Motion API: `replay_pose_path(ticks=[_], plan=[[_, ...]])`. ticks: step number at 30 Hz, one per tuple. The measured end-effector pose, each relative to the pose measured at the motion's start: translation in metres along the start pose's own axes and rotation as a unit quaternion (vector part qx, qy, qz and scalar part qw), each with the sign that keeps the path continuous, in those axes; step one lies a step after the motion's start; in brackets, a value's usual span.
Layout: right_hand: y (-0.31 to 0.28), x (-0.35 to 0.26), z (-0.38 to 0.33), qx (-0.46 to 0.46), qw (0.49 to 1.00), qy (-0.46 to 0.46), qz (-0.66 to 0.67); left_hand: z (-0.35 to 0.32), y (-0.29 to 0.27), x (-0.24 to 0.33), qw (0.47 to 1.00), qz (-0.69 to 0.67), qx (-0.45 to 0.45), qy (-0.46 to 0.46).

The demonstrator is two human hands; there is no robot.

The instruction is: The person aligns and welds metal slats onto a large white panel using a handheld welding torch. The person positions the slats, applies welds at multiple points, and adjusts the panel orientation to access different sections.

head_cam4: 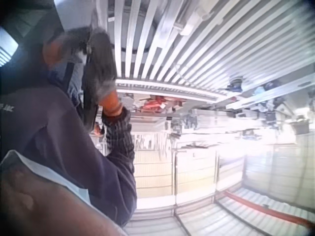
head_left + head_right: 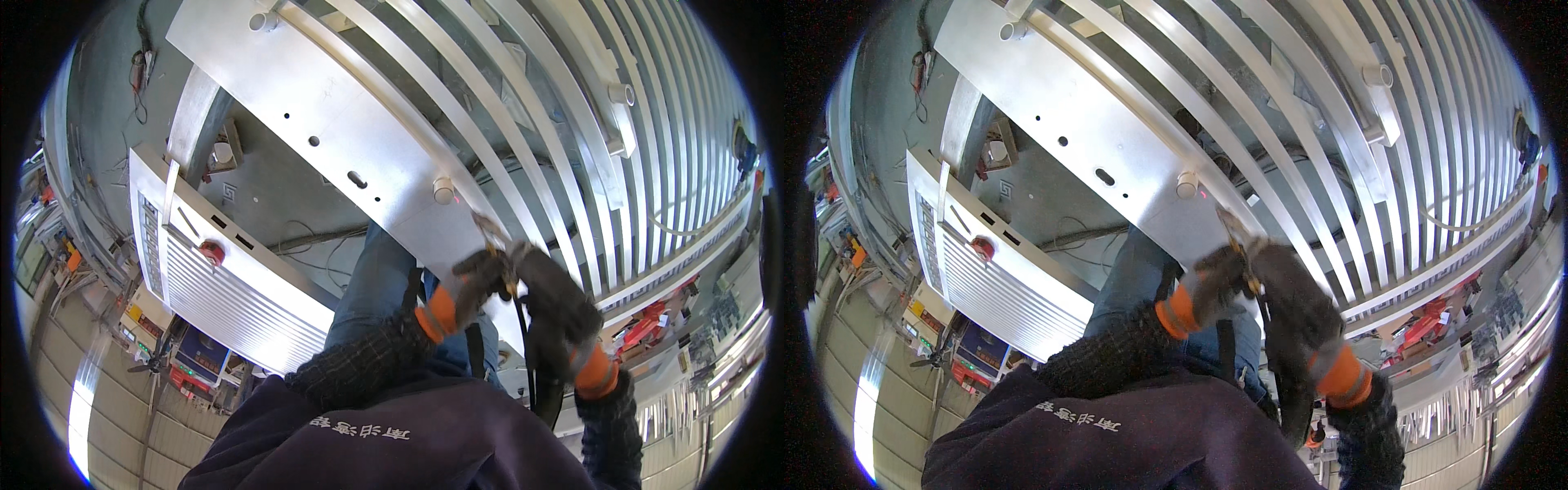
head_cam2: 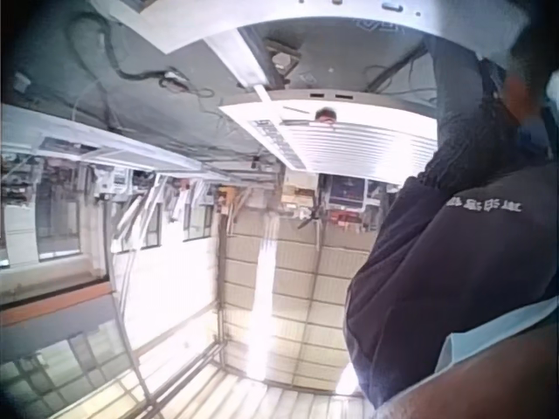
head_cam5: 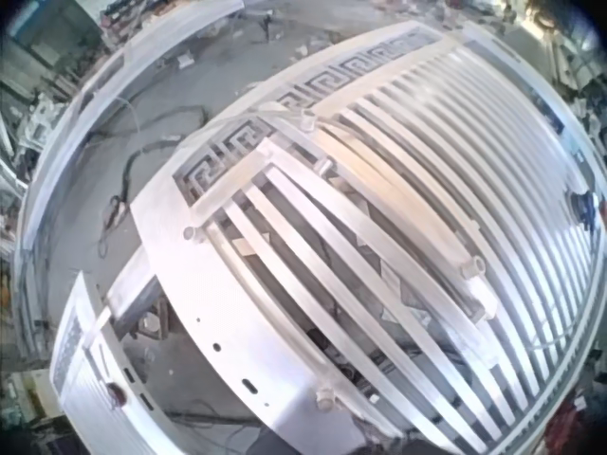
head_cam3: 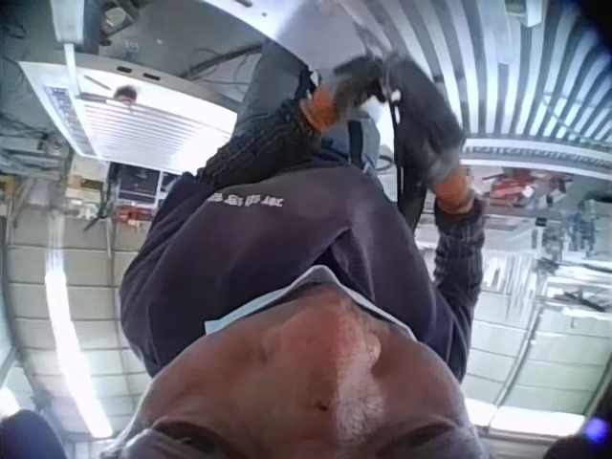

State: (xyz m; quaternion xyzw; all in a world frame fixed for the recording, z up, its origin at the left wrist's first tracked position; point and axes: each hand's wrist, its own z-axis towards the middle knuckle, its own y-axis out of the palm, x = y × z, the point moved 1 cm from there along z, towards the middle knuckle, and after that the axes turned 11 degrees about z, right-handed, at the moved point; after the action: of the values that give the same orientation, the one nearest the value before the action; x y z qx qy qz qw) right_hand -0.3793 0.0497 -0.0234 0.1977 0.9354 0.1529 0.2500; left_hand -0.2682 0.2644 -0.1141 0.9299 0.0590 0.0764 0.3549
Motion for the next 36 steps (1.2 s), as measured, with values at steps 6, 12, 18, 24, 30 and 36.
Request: replay_pose_path(ticks=[6,12,18,24,30,36], plan=[[0.014,-0.063,-0.034,0.046,0.999,0.017,-0.02,-0.005,0.049,0.021,0.989,0.122,-0.051,0.067],[0.006,-0.046,-0.036,0.109,0.976,0.004,0.189,0.01,0.046,0.035,0.991,0.065,0.049,0.108],[0.001,-0.013,-0.048,0.036,0.97,-0.005,0.24,0.007,0.028,0.065,0.996,0.038,0.055,0.054],[0.023,0.012,-0.071,0.031,0.958,-0.099,0.267,-0.001,0.044,0.058,0.997,0.054,0.055,0.032],[0.03,0.037,-0.089,0.053,0.98,-0.073,0.177,-0.017,0.046,0.077,0.956,0.276,0.064,0.07],[0.041,0.04,-0.09,0.017,0.983,-0.012,0.182,-0.03,0.037,0.119,0.893,0.443,-0.067,0.033]])
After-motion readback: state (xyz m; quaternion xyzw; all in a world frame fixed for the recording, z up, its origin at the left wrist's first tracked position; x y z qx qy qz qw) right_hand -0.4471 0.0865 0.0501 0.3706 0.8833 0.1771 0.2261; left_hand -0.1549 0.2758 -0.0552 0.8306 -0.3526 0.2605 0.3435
